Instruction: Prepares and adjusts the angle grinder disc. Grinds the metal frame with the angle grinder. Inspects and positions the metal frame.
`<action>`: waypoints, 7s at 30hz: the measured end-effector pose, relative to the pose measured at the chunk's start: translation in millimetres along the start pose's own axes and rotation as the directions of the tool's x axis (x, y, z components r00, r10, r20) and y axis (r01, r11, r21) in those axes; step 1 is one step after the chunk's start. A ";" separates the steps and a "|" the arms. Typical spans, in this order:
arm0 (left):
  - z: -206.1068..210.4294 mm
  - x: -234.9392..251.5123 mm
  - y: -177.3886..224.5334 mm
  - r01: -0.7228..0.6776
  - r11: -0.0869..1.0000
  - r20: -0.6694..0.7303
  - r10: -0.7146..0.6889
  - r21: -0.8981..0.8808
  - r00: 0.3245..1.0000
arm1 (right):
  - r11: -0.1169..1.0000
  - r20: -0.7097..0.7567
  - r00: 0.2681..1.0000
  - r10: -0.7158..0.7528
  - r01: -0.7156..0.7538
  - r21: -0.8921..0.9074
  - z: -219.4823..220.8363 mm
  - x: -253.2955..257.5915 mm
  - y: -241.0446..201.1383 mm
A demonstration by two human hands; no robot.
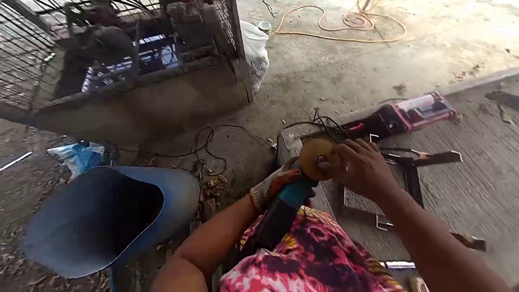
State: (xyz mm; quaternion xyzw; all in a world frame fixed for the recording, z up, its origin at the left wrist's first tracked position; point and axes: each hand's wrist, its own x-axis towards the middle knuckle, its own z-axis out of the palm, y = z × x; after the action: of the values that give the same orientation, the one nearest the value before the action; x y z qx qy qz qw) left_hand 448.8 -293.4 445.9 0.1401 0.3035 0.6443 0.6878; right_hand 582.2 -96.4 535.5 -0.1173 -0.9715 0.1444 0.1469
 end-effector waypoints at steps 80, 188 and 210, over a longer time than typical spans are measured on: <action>-3.8 16.8 -12.2 0.141 0.979 0.190 -0.112 -0.145 0.975 | 0.933 -0.063 0.947 0.315 -0.296 0.206 -3.4 -72.9 -27.6; 5.9 28.0 -4.4 0.207 0.977 0.072 -0.204 -0.043 0.976 | 0.993 0.086 0.993 0.085 -0.078 -0.086 -19.7 -62.8 -8.9; -30.1 23.9 -16.6 0.217 0.951 0.390 -0.118 -0.221 0.913 | 0.967 0.120 0.986 0.115 -0.138 0.215 -21.9 -71.0 2.6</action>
State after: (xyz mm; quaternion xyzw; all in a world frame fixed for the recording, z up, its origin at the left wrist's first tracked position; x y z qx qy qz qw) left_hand 443.8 -278.3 407.2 0.1418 0.0919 0.5784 0.7981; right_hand 655.7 -107.8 536.9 -0.1541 -0.9462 0.2673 0.0976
